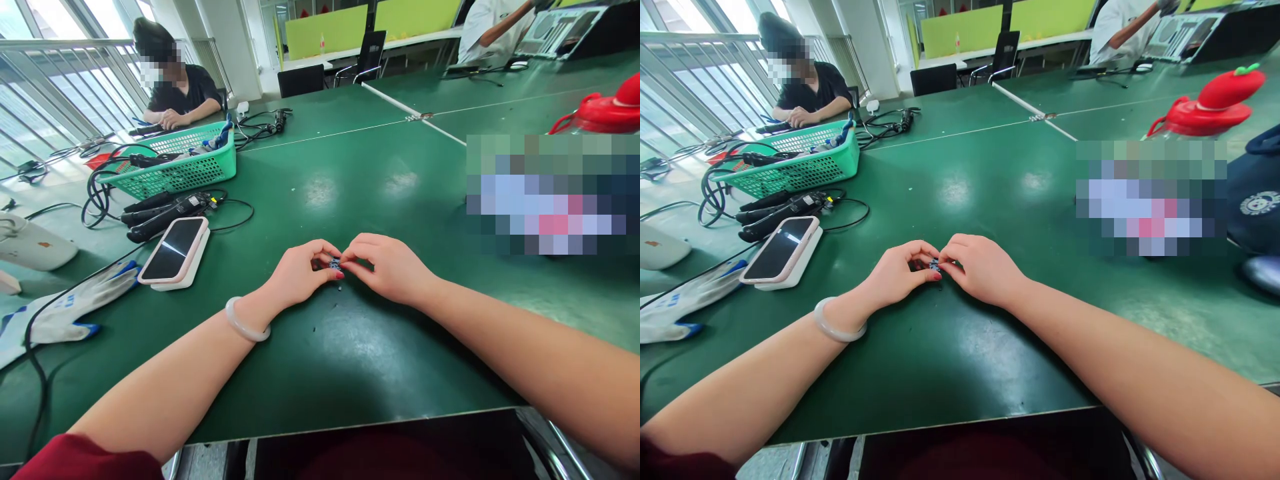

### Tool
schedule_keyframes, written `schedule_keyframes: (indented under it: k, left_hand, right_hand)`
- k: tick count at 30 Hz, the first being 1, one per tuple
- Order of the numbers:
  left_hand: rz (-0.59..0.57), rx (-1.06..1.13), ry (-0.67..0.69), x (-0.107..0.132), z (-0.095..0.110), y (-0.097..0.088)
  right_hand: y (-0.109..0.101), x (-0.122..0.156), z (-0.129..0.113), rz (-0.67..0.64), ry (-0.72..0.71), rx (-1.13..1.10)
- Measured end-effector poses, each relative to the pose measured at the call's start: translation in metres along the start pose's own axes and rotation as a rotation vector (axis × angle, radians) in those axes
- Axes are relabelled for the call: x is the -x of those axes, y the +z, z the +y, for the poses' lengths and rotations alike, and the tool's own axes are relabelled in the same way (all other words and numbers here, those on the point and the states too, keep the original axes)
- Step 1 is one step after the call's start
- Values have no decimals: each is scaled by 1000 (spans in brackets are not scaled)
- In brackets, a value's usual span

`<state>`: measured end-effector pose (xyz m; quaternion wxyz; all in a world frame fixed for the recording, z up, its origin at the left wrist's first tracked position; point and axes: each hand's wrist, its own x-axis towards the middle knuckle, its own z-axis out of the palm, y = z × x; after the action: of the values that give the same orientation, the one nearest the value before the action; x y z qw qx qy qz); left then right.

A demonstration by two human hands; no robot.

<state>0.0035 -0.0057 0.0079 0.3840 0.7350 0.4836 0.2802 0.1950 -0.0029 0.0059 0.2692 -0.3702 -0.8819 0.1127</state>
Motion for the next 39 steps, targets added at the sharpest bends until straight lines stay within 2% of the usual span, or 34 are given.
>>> schedule_keyframes:
  k: [5,10,13,21,27,33,39]
  left_hand:
    - [61,-8,-17,-2,-3,-2]
    - [213,-54,-47,-6,-10,-5]
    - [256,-79,-58,-7,-13,-6]
    - [238,-124,-76,-7,-13,-7]
    - [178,-198,-61,-4,-6,-4]
    - [137,-249,-18,0,2,-1]
    - [115,-158,-9,0,0,-1]
  right_hand:
    - [1,1,3,38,57,-15]
    - [6,0,2,-101,52,31]
    - [12,-2,-1,-157,39,53]
    - [20,-7,-5,-194,11,104]
    - [12,-7,1,-43,40,166]
    - [9,-7,-1,-35,-38,226]
    - [9,-5,1,-11,-106,270]
